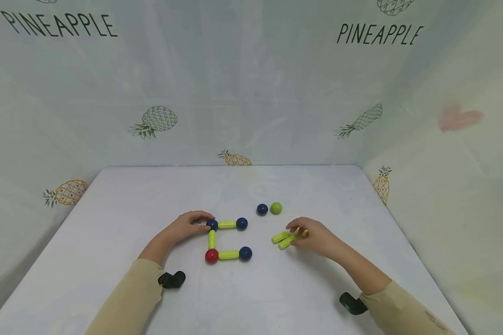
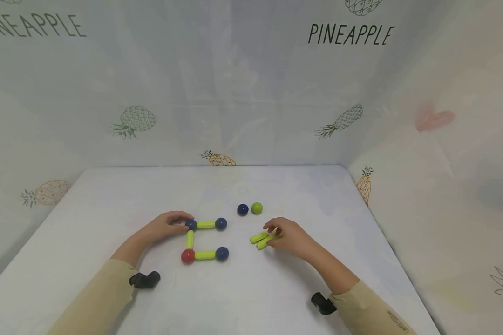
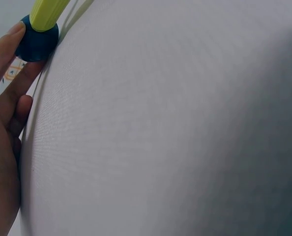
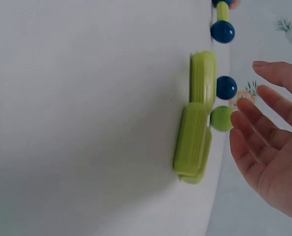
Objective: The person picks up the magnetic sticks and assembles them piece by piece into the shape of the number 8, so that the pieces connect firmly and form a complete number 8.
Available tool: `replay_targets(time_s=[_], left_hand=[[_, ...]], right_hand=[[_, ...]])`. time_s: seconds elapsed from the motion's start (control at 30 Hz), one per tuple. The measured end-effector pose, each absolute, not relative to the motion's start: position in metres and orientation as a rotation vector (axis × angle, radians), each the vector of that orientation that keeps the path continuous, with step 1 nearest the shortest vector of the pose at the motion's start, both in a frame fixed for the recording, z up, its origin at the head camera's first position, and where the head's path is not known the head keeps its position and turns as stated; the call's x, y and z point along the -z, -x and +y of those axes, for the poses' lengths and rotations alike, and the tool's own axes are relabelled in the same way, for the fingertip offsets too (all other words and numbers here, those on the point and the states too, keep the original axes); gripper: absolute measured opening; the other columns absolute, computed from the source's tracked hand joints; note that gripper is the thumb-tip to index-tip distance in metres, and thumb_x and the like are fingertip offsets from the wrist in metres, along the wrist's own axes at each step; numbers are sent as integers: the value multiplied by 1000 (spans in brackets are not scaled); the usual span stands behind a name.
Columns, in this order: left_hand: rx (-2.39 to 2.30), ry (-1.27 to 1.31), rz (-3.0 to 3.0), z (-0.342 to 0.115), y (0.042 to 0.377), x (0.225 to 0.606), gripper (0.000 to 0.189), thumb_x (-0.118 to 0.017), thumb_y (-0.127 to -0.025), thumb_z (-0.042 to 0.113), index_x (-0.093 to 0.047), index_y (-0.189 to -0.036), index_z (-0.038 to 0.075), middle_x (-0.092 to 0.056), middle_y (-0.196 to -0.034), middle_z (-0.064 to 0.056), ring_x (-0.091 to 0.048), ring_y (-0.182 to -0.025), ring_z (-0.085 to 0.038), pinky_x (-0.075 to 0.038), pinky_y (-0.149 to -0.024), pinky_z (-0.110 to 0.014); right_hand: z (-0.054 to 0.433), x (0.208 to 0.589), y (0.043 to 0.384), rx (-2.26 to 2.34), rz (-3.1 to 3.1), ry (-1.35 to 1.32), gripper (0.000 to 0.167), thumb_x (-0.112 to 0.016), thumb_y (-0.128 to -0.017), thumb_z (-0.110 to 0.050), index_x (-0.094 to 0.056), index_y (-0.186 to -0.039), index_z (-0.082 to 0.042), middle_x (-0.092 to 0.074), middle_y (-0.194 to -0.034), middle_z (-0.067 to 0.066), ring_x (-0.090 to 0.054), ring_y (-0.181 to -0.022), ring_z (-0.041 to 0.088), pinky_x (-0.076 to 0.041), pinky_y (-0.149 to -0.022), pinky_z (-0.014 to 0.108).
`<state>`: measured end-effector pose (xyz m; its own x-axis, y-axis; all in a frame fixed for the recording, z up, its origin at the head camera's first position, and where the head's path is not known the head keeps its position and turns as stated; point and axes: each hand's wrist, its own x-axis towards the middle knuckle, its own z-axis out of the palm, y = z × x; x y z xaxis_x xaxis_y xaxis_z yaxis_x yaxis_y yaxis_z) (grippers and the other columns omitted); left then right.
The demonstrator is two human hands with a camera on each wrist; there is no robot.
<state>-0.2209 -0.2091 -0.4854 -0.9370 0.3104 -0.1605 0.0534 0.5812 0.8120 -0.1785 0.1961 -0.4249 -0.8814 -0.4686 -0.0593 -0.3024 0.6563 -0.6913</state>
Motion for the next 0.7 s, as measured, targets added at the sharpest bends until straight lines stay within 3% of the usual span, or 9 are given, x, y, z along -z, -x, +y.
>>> replay_targets(time_s=[0.37, 0.7], left_hand=[[-1296, -298, 2524, -208, 219, 482, 32, -71, -90, 30, -68, -120, 20, -56, -131, -7, -47, -122, -31, -33, -106, -54], [-1287, -317, 2532, -209, 220, 484, 33, -71, -89, 32, -68, -120, 21, -56, -131, -7, -47, -119, -29, -34, -105, -54]], right_hand=[[211, 430, 183, 1043, 2681, 540, 36, -76, -82, -6, -65, -117, -5, -64, -106, 5, -57, -94, 23, -51, -72, 33], [216, 437, 190, 1009, 2729, 461, 29, -76, -80, -2, -68, -108, -7, -64, -103, 2, -56, -92, 21, -49, -71, 33]])
